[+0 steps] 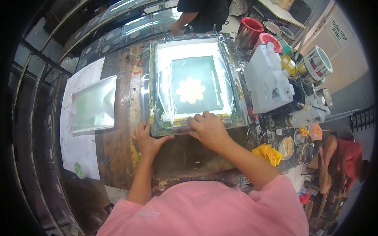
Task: The person repeatedly places a screen printing frame over a white sheet on a table, uses a squeegee to pull ink across the mesh, and lifts the frame to reveal a flower design. The cycle repeats multiple times with the same sheet and frame.
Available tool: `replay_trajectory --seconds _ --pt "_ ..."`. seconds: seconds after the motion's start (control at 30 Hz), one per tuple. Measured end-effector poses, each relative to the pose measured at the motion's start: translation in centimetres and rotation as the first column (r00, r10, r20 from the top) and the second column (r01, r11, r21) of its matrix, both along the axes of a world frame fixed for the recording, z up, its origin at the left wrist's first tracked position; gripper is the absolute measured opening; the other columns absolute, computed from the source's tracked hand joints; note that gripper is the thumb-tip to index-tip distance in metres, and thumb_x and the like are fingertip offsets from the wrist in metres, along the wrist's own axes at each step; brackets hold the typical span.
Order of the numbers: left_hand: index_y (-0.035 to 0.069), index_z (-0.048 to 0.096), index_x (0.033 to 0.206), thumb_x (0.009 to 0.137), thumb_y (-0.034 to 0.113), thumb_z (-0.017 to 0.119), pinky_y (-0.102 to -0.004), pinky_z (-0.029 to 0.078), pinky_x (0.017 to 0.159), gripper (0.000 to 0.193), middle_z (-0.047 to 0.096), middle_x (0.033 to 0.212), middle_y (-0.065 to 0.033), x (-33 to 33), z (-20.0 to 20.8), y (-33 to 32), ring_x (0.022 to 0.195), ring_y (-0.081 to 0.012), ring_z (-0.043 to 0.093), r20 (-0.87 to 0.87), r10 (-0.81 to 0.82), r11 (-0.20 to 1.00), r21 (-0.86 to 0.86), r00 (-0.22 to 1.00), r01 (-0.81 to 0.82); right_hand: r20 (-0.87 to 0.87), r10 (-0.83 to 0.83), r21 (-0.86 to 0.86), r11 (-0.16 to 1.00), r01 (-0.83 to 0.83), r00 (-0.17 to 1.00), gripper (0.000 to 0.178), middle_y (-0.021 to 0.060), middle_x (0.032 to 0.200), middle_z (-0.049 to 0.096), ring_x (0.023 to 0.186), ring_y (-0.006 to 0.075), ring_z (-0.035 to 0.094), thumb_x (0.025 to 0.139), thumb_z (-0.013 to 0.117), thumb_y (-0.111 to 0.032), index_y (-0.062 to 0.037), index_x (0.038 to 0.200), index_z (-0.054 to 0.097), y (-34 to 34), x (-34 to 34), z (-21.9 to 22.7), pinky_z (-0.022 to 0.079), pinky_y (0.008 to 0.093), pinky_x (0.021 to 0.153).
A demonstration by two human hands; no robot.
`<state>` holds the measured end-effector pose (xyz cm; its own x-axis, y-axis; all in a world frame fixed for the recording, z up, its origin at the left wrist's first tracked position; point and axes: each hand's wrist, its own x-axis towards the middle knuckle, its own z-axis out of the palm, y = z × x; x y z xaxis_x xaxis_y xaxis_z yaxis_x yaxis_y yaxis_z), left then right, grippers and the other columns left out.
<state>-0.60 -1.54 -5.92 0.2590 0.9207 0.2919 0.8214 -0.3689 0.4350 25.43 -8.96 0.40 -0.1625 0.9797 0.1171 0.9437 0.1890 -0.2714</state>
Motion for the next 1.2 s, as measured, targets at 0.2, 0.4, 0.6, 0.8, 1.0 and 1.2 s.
replay_trajectory --seconds 0.2,0.4,0.6,0.8,1.0,1.2 --pt "0.007 0.076 0.128 0.044 0.077 0.094 -0.0468 0.033 0.103 0.111 0.061 0.11 -0.0062 -0.4 0.1 0.1 0.112 -0.0285 0.056 -0.008 -0.026 1.0 -0.012 1.0 0.025 0.061 0.013 0.267 0.963 -0.029 0.998 0.04 0.0078 0.113 0.072 0.097 0.0321 0.068 0.094 0.075 -0.042 -0.0114 0.12 0.073 11.9 4.4 -3.5 0.058 0.0473 0.076" --pt "0.005 0.068 0.145 0.048 0.08 0.093 -0.0461 0.033 0.101 0.125 0.064 0.106 -0.0061 -0.5 -0.1 0.2 0.103 -0.0266 0.055 0.029 -0.061 0.996 0.073 0.998 0.059 0.056 0.065 -0.032 0.997 -0.064 0.996 0.05 0.0136 0.099 0.077 0.096 0.036 0.073 0.099 0.066 -0.061 -0.0147 0.11 0.08 25.7 10.1 0.7 0.058 0.0481 0.081" --pt "-0.002 0.058 0.154 0.058 0.077 0.091 -0.0412 0.036 0.094 0.129 0.066 0.09 -0.0051 -0.7 -0.7 0.1 0.087 -0.0238 0.055 0.169 -0.109 0.992 0.079 0.979 0.097 0.098 -0.007 0.247 0.969 -0.018 0.995 0.044 0.0112 0.097 0.074 0.094 0.034 0.073 0.1 0.066 -0.058 -0.017 0.112 0.077 27.7 10.3 -1.5 0.057 0.0507 0.075" --pt "-0.003 0.059 0.152 0.063 0.075 0.09 -0.0418 0.037 0.092 0.122 0.066 0.089 -0.0069 -0.6 -1.0 0.1 0.085 -0.0245 0.056 0.162 -0.114 0.987 0.13 0.98 0.094 0.144 -0.008 0.241 0.97 -0.027 0.99 0.04 0.0098 0.1 0.07 0.094 0.0331 0.071 0.1 0.067 -0.053 -0.016 0.112 0.073 15.6 5.8 -2.4 0.059 0.0491 0.074" --pt "-0.005 0.058 0.15 0.069 0.063 0.096 -0.0438 0.042 0.096 0.112 0.07 0.097 -0.0099 -0.2 -0.3 -0.2 0.092 -0.0285 0.06 0.233 -0.093 0.994 0.078 0.968 0.076 0.092 0.001 0.029 1.0 -0.004 0.996 0.042 0.0132 0.1 0.067 0.097 0.035 0.068 0.099 0.07 -0.047 -0.0066 0.109 0.065 3.0 0.7 3.0 0.059 0.0507 0.076" --pt "-0.006 0.046 0.158 0.088 0.032 0.093 -0.043 0.038 0.121 0.093 0.061 0.142 -0.0197 3.3 6.0 0.5 0.133 -0.0277 0.056 0.893 0.014 0.966 -0.129 0.45 0.225 0.158 -0.014 0.419 0.906 -0.054 0.987 0.036 0.0137 0.097 0.065 0.095 0.0343 0.065 0.097 0.071 -0.04 -0.0056 0.105 0.065 2.2 0.3 9.8 0.051 0.0504 0.088"
